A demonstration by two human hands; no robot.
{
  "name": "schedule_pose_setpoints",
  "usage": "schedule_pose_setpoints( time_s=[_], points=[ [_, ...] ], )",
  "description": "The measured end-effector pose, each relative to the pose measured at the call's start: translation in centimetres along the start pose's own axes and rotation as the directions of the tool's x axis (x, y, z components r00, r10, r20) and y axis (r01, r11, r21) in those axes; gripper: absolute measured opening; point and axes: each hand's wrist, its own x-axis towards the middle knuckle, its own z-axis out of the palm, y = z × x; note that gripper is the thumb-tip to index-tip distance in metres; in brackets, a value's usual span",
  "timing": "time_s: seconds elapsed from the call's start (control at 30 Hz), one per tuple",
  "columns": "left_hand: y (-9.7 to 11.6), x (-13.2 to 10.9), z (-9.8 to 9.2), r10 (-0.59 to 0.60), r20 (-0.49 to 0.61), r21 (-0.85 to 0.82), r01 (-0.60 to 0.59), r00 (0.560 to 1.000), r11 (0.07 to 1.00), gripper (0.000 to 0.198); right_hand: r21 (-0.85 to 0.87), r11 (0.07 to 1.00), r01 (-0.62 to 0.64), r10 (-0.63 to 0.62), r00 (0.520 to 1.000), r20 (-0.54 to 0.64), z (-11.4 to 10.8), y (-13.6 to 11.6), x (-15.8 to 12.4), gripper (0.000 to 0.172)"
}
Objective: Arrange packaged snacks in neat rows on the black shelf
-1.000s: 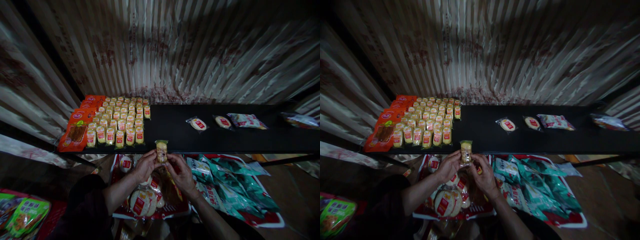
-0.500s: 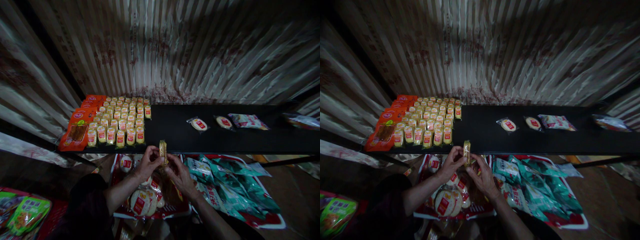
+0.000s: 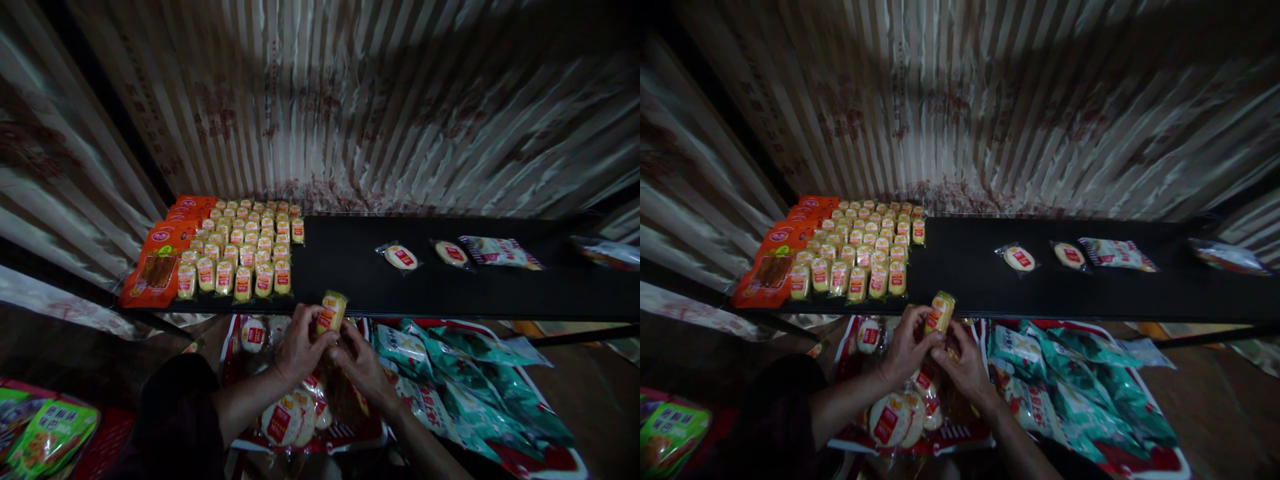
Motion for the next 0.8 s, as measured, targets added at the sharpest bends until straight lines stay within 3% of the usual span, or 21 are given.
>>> schedule_pose_setpoints(
  time_s=[0.1, 0.37, 0.63, 0.8],
  points=[
    [0.2, -0.3, -0.2, 0.138, 0.039, 0.086, -0.141, 0.990, 0.986, 0.023, -0.042, 0.999, 0.019, -0.019, 1.000, -0.014, 0.0, -0.1, 0.0, 0.043],
    [-0.1, -0.8, 0.1, 0.319, 0.112, 0.239, -0.337, 0.941, 0.911, 0.033, -0.108, 0.994, 0.027, -0.036, 0.996, -0.084, -0.6, -0.4, -0.2, 0.038],
    [-0.5, -1.2, -0.1, 0.360, 0.120, 0.321, -0.379, 0.925, 0.868, 0.042, -0.085, 0.996, -0.038, 0.023, 0.984, -0.174, -0.8, 0.2, 0.1, 0.055],
    [-0.4, 0.1, -0.1, 0.352, 0.096, 0.332, -0.364, 0.931, 0.870, 0.045, 0.003, 0.998, -0.063, 0.062, 0.969, -0.239, -0.3, -0.1, 1.8, 0.062]
  ],
)
